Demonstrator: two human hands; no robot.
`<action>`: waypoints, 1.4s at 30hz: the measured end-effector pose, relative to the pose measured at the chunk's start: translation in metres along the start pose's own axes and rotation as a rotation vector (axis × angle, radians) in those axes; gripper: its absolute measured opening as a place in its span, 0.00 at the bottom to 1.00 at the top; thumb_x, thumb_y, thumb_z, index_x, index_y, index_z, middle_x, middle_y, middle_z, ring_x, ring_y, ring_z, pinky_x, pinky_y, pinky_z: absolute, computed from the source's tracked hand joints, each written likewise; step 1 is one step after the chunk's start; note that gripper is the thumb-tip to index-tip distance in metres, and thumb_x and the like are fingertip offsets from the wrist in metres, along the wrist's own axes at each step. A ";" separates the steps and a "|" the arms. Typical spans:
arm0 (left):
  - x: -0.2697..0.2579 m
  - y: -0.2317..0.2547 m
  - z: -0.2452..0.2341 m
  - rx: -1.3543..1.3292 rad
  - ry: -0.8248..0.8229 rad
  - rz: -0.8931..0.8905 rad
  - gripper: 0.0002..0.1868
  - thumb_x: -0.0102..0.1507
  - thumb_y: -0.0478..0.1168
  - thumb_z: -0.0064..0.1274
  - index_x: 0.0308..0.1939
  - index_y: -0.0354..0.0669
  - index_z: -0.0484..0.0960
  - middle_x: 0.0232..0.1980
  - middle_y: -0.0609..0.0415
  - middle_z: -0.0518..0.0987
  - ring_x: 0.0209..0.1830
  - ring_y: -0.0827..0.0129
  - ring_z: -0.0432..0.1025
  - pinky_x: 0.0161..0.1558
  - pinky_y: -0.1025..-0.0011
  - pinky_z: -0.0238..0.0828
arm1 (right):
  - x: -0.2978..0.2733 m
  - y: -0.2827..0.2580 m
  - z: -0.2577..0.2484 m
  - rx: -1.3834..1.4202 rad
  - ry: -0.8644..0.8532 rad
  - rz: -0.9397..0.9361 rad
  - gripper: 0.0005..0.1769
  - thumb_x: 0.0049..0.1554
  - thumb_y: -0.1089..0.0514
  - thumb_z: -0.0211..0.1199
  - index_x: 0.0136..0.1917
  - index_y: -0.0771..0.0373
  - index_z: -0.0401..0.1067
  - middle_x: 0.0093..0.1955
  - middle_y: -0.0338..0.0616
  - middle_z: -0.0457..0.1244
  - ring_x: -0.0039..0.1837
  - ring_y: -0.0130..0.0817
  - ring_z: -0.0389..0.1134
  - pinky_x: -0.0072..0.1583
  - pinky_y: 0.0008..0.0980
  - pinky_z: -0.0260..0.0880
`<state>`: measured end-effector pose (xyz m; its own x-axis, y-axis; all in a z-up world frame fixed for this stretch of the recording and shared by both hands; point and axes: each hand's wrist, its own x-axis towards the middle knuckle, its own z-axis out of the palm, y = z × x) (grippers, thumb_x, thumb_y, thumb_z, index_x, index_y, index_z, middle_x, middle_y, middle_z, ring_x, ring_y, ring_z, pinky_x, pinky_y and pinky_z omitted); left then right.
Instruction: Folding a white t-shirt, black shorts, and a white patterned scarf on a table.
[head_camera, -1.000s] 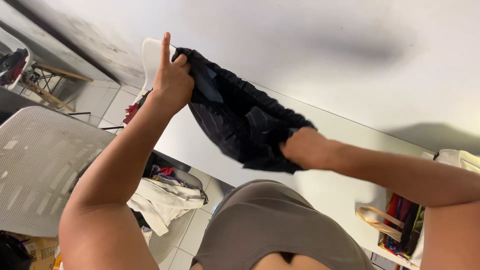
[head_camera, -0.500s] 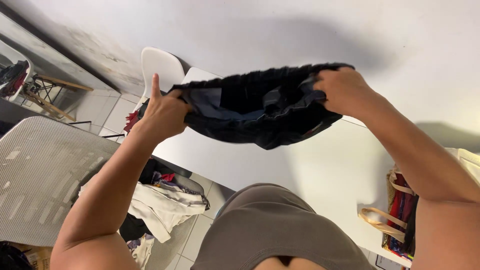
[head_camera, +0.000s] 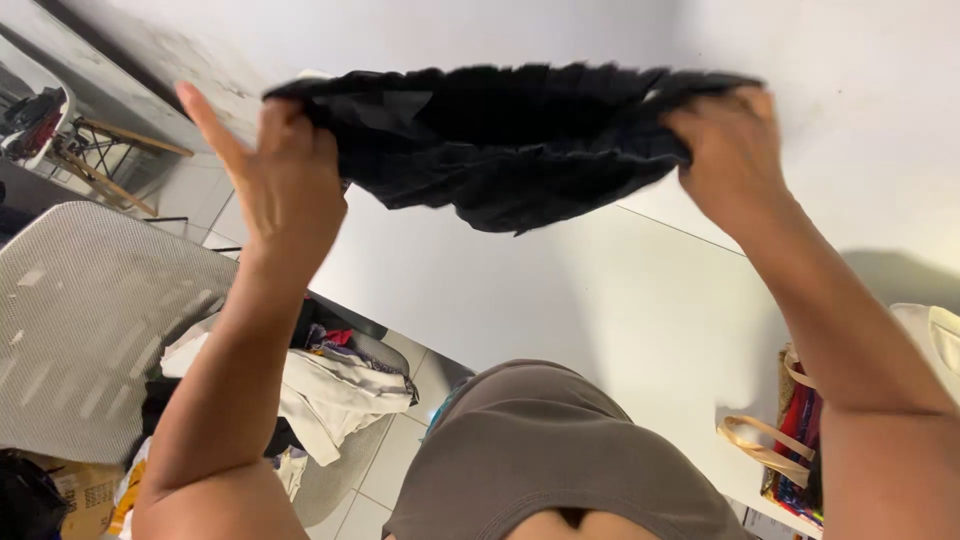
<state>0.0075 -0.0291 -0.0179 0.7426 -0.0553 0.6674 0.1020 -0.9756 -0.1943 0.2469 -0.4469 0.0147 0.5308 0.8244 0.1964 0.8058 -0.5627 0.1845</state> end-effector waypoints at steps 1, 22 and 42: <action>-0.001 0.004 0.004 0.076 -0.070 -0.014 0.06 0.63 0.32 0.54 0.38 0.44 0.86 0.38 0.61 0.79 0.57 0.67 0.68 0.76 0.29 0.19 | -0.001 0.001 -0.005 -0.005 0.175 0.004 0.19 0.49 0.68 0.68 0.53 0.54 0.81 0.51 0.40 0.70 0.61 0.37 0.68 0.70 0.40 0.54; 0.042 0.196 0.045 -2.253 -0.714 -0.993 0.20 0.69 0.45 0.56 0.48 0.25 0.79 0.39 0.47 0.83 0.33 0.66 0.80 0.36 0.68 0.79 | -0.150 -0.099 0.149 0.986 0.359 0.468 0.35 0.63 0.52 0.60 0.77 0.64 0.53 0.76 0.58 0.54 0.78 0.54 0.55 0.75 0.52 0.57; 0.058 0.130 0.127 -1.559 -0.758 -0.512 0.32 0.71 0.58 0.51 0.36 0.26 0.74 0.32 0.54 0.72 0.32 0.72 0.64 0.36 0.70 0.61 | -0.185 -0.012 0.337 1.930 0.029 0.952 0.23 0.60 0.50 0.69 0.59 0.73 0.76 0.48 0.45 0.72 0.45 0.34 0.71 0.45 0.34 0.73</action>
<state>0.1480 -0.1321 -0.0963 0.9948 -0.0544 -0.0865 0.0761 -0.1697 0.9825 0.2274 -0.5720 -0.3484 0.8410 0.3924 -0.3725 -0.4296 0.0656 -0.9006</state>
